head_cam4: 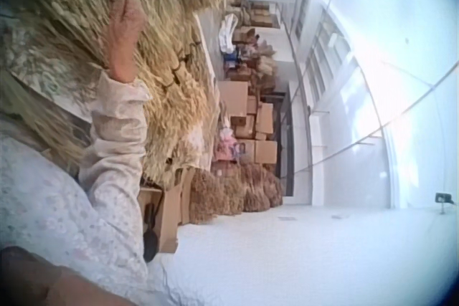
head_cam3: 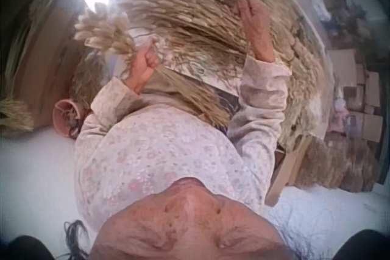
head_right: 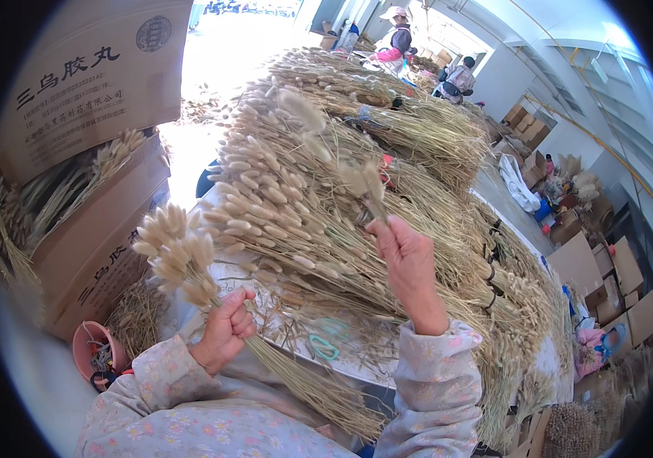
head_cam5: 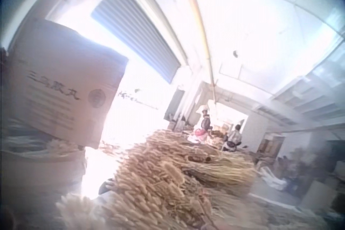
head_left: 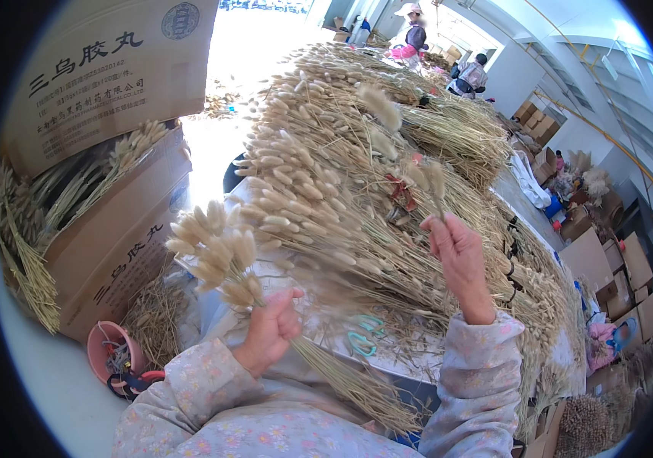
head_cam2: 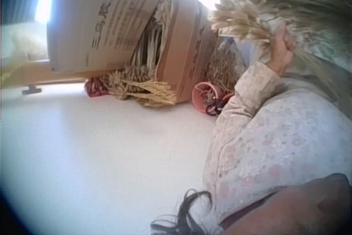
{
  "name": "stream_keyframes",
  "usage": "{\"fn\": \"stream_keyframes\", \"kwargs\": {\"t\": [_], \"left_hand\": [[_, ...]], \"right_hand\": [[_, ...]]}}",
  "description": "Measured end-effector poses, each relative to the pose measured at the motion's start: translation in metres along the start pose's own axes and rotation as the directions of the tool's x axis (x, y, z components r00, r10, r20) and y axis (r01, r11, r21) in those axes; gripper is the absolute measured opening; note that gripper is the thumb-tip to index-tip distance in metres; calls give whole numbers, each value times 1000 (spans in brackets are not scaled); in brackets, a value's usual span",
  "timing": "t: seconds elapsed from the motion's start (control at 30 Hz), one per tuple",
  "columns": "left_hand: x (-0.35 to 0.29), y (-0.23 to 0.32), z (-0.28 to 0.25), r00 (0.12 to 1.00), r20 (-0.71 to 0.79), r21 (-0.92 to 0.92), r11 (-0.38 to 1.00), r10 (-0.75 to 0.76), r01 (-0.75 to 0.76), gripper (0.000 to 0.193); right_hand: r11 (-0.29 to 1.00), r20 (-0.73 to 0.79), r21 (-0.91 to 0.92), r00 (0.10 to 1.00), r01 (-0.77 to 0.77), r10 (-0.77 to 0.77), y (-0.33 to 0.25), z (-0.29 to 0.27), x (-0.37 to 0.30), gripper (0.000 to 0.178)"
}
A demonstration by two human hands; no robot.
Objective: The person gathers dried wheat stalks from a large pile on a table, aligns them into a bundle, and secures the bundle with a rubber band. The person repeats this process, placing completed bundles aside.
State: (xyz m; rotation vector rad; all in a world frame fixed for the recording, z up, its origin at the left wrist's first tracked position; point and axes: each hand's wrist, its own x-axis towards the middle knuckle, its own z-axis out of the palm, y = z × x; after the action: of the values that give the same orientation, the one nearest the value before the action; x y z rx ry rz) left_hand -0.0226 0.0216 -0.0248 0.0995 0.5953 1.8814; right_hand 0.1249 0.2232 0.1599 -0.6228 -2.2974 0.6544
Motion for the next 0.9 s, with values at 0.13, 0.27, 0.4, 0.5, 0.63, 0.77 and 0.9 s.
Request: {"fn": "stream_keyframes", "kwargs": {"t": [0.13, 0.27, 0.4, 0.5, 0.63, 0.77, 0.9], "left_hand": [[2, -1, -1, 1000, -18, 0, 1000, 5, -5, 20], [6, -2, -4, 997, -75, 10, 1000, 4, -3, 18], [9, -2, -9, 991, -137, 10, 1000, 1, 0, 18], [8, -1, -13, 993, -113, 18, 1000, 17, -15, 19], [4, 1, -15, 992, -122, 1, 1000, 25, -25, 19], [2, 5, -14, 996, -83, -18, 999, 35, -37, 18], [1, 5, -13, 997, -64, -25, 999, 34, -35, 18]], "right_hand": [[985, -153, 149, 986, 87, -64, -47, -31, 24, 23], [938, -353, 141, 901, 318, -252, -94, -52, 39, 26], [841, -478, -155, 706, 518, -523, -131, -77, 46, 23], [703, -459, -406, 535, 583, -709, -144, -90, 52, 24], [623, -336, -584, 544, 520, -769, -140, -82, 67, 19], [830, -402, -237, 726, 506, -558, -138, -91, 77, 24], [906, -504, 79, 801, 416, -324, -143, -120, 75, 26]]}}
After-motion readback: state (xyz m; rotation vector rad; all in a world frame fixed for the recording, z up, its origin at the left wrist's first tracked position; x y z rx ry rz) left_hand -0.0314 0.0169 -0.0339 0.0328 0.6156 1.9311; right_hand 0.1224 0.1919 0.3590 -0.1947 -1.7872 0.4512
